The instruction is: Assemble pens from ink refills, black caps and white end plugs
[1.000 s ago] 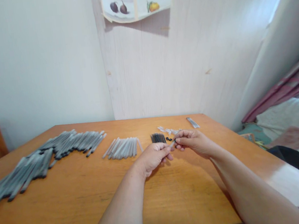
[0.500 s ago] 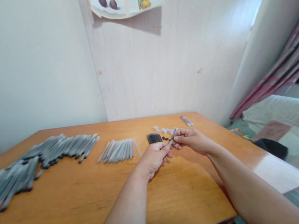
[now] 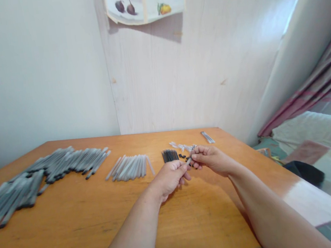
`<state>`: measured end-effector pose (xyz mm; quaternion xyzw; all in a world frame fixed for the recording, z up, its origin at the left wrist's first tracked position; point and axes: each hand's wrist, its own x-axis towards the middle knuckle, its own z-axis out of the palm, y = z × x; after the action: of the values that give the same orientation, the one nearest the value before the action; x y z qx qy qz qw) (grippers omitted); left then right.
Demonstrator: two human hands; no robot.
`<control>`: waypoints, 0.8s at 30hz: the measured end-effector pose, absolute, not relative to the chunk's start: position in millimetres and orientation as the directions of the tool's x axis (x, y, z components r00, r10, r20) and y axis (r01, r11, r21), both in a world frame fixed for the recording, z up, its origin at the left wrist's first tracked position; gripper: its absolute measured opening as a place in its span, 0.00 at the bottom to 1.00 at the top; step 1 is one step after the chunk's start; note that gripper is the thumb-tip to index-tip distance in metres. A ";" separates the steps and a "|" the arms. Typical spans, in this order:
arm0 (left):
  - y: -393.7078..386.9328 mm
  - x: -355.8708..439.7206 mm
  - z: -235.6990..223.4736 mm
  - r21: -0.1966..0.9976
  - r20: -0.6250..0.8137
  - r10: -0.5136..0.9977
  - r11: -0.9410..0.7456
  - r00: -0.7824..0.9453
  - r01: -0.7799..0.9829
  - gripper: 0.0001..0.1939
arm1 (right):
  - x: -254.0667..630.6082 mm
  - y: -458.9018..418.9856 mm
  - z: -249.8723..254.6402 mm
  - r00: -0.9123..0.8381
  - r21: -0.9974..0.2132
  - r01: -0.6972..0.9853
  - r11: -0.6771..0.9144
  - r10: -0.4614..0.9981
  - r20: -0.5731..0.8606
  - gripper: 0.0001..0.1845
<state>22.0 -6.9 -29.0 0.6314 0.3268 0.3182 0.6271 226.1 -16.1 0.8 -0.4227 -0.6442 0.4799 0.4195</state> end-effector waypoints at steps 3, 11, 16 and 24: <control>-7.4 20.3 -27.2 1.000 -0.005 0.807 0.012 0.590 -0.008 0.20 | 225.5 -15.1 0.1 -0.303 -0.982 0.073 0.172 0.942 0.143 0.17; -11.6 20.8 -21.7 0.998 -0.003 0.799 0.042 0.601 -0.051 0.22 | 224.1 -13.9 0.6 -0.301 -0.989 -0.010 0.148 0.943 0.144 0.18; -15.0 21.4 -16.9 0.995 -0.040 0.804 0.085 0.593 -0.049 0.20 | 223.1 -11.1 -1.0 -0.299 -0.985 -0.044 0.165 0.939 0.170 0.18; -14.6 19.3 -14.8 0.995 0.000 0.814 0.056 0.581 -0.079 0.18 | 216.1 -13.3 2.9 -0.282 -0.980 -0.142 0.139 0.943 0.174 0.18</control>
<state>19.3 -14.6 -14.8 0.5976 0.3075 0.3391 0.6583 216.1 -13.3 2.9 -0.3481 -0.5758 0.5564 0.4876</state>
